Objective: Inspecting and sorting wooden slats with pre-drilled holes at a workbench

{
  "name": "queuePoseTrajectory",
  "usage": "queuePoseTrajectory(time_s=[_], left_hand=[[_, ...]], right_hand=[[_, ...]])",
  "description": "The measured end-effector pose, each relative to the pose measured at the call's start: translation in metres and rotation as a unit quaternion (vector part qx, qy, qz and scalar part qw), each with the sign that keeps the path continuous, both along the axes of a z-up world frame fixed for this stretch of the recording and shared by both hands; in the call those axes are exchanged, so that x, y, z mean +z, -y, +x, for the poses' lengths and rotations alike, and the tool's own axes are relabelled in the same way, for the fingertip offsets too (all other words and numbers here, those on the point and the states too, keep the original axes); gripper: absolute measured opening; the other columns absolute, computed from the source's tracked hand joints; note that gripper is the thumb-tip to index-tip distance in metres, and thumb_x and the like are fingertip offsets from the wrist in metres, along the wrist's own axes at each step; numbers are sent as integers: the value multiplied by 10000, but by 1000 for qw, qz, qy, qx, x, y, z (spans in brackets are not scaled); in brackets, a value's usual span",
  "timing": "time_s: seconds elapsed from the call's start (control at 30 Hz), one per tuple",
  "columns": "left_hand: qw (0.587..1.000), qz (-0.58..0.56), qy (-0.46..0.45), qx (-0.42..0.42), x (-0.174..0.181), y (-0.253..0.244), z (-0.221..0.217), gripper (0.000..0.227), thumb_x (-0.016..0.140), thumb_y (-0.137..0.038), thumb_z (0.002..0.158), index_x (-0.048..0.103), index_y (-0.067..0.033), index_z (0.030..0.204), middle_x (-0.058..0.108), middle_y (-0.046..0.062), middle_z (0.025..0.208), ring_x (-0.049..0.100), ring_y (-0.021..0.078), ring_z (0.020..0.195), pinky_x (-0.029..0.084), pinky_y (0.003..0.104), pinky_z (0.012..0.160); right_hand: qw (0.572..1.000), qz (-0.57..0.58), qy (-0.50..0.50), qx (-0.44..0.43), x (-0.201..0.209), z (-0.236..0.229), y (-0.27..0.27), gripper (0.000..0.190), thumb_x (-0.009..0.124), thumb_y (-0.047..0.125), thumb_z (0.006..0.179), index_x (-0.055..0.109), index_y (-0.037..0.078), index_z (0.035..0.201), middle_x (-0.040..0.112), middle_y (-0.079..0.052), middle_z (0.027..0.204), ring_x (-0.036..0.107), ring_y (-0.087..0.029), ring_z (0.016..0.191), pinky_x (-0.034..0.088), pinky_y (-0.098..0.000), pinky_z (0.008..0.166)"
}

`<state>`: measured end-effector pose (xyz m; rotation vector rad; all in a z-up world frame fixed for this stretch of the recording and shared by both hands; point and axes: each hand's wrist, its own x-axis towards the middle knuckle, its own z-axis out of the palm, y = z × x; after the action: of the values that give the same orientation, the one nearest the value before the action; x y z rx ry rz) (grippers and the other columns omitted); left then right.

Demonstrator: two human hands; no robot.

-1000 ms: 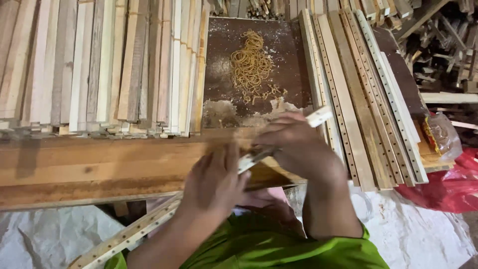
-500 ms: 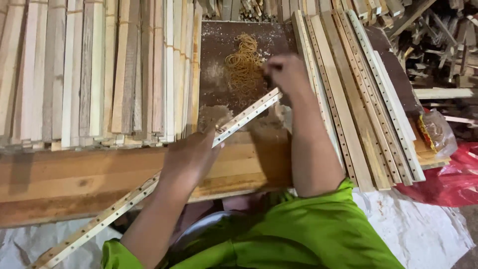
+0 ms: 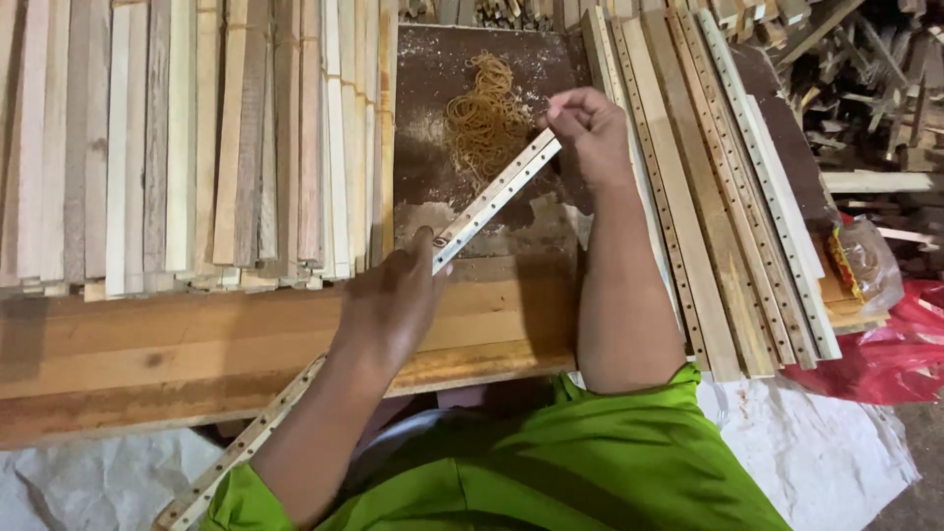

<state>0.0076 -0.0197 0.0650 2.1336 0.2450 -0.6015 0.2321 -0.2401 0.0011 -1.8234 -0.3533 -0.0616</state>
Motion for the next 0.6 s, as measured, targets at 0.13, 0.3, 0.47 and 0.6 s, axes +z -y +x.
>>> queuePoseTrajectory(time_s=[0.13,0.3,0.47,0.6], left_hand=[[998,58,11,-1,21,7,3,370,128,-355,1115,399,-106,1078,399,53,612,430,191,522,381,388,440],[997,6,-23,73,37,15,-2,623,95,-397,1151,369,-135,656,266,-2,541,313,123,465,408,333,424],[988,143,36,-34,11,14,6,287,381,-344,1123,358,-93,1262,554,82,784,521,215,594,487,408,496],[985,154,68,-34,19,22,3,264,363,-314,1129,403,-85,1253,585,102,840,545,250,603,454,416,463]], right_hand=[[973,204,-100,-41,6,2,1,130,663,36,980,724,142,1022,714,-22,820,651,-117,751,610,-290,822],[917,374,-131,37,20,3,4,231,527,-119,1021,705,29,1021,749,-160,1071,656,-103,648,593,-197,577],[945,307,-76,82,15,1,13,153,748,37,950,665,163,923,754,-135,1189,488,19,478,386,-123,375],[944,264,-124,156,31,-18,7,139,677,214,1007,660,128,900,785,-128,1070,585,-13,530,420,-112,370]])
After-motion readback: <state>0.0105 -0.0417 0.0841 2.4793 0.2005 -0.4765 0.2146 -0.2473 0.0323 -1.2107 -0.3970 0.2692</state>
